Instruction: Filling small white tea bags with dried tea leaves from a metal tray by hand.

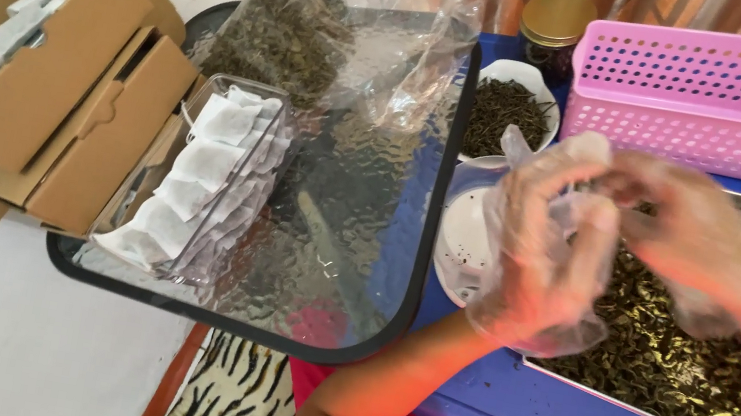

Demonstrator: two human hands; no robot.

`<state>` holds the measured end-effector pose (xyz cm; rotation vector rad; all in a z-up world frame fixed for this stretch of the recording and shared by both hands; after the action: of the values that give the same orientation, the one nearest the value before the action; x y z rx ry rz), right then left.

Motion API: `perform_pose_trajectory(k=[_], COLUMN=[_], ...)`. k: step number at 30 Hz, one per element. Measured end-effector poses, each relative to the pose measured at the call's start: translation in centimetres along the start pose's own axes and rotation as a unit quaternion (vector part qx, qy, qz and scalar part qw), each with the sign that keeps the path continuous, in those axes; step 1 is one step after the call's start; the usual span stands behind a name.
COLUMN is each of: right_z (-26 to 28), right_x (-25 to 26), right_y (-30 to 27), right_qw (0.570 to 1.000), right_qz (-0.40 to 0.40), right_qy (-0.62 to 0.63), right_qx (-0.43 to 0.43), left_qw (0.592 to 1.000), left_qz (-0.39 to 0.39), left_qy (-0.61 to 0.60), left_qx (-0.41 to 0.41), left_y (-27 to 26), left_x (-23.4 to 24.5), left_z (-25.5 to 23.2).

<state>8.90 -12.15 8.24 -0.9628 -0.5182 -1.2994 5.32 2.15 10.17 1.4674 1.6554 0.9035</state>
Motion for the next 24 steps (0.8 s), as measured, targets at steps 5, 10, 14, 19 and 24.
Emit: perform_pose_trajectory(k=[5, 10, 14, 19, 24], right_z=[-5.4, -5.5, -4.2, -5.8, -5.2], right_x=[2.2, 2.7, 3.1, 2.6, 2.2], right_y=[-3.1, -6.1, -7.2, -5.1, -4.9], right_qw=[0.962, 0.926, 0.922, 0.93, 0.933], right_qz=[-0.193, -0.271, -0.259, -0.239, -0.224], right_qy=[-0.071, -0.043, -0.005, -0.135, -0.058], right_qx=[0.182, 0.258, 0.287, 0.246, 0.278], left_qw=[0.979, 0.939, 0.928, 0.946, 0.951], left_qz=[0.11, 0.223, 0.241, 0.211, 0.215], left_qy=[-0.101, -0.179, -0.2, -0.168, -0.126], left_qx=[0.136, 0.189, 0.202, 0.182, 0.181], left_y=[-1.8, -4.8, -5.7, -4.4, -4.4], left_x=[-2.5, -4.7, -5.1, -4.2, -4.1], left_z=[4.5, 6.3, 6.4, 5.4, 5.2])
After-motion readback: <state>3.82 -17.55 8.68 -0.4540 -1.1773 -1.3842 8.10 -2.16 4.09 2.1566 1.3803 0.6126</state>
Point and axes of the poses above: each hand's wrist, its own y-axis towards the middle knuckle, its own x-axis out of the back of the hand, z = x × y, the point moved 6 cm from there along y, towards the middle knuckle, and after that the axes turned 2 degrees about -x, right-handed, at the moved point
